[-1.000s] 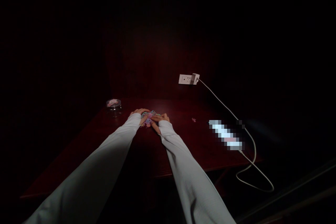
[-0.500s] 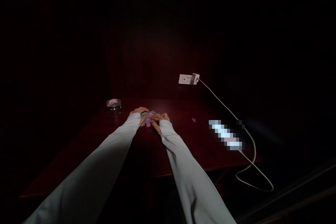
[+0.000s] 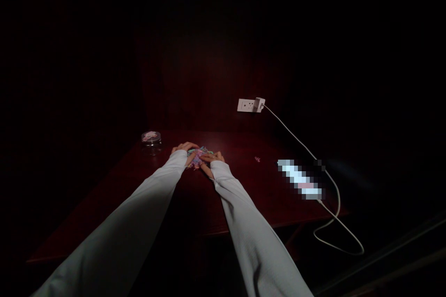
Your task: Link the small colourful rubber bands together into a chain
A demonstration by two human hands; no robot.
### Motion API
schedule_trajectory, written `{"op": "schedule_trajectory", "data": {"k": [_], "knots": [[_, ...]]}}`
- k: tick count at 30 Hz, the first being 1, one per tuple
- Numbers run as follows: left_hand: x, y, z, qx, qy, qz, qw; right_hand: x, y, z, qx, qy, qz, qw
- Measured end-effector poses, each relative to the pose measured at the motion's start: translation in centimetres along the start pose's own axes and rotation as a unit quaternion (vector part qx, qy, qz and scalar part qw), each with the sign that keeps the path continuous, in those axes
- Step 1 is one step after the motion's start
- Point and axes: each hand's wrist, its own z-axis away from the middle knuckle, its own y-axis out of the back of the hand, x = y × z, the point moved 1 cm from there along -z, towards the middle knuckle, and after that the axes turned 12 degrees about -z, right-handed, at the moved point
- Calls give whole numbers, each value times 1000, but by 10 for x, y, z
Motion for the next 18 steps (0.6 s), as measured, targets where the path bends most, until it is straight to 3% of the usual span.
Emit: {"op": "schedule_trajectory", "data": {"k": [18], "knots": [[2, 2, 3, 8, -5, 9, 1000, -1, 2, -3, 31, 7, -40, 999]]}}
